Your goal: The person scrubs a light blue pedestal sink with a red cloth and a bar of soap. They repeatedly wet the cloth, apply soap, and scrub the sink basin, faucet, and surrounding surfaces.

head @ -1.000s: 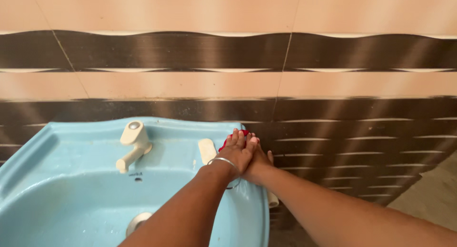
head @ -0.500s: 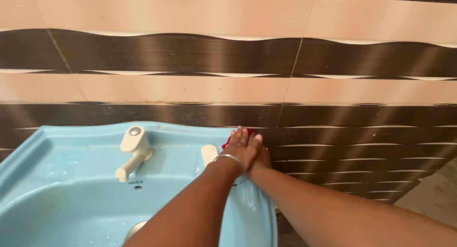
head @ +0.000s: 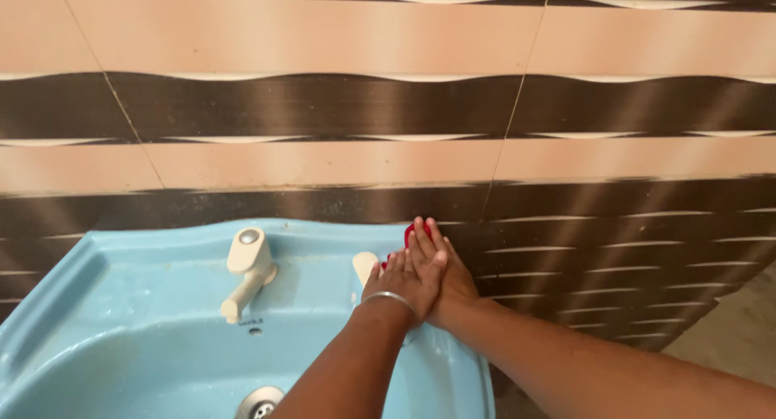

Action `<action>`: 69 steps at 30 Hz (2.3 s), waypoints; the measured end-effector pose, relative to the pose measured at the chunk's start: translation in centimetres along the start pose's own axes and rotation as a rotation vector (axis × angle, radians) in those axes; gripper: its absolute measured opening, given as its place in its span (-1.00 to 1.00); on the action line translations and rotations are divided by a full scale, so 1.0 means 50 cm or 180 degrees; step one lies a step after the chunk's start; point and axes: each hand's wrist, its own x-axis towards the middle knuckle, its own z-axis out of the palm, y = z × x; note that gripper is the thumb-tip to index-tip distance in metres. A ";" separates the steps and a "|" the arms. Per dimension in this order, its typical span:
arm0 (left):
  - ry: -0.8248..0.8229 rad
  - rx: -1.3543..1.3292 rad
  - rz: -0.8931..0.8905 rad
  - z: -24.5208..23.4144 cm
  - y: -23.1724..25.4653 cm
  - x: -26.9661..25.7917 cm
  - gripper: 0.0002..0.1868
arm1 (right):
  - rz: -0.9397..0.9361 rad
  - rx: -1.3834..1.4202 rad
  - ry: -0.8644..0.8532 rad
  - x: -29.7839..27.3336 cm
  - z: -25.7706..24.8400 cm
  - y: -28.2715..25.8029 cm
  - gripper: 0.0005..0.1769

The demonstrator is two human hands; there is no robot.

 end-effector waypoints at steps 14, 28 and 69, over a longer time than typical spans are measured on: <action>0.2575 -0.1470 -0.0968 0.052 -0.040 -0.007 -0.53 | 0.0027 0.1005 0.1249 0.006 0.018 -0.012 -0.38; 0.2451 -0.1621 -0.1657 0.035 -0.167 -0.099 -0.33 | -0.0009 0.1326 0.0496 0.010 0.008 -0.204 -0.24; 0.2162 -0.1687 -0.0039 0.019 -0.078 -0.089 -0.21 | 0.0476 0.4052 -0.0206 -0.001 -0.134 -0.019 -0.61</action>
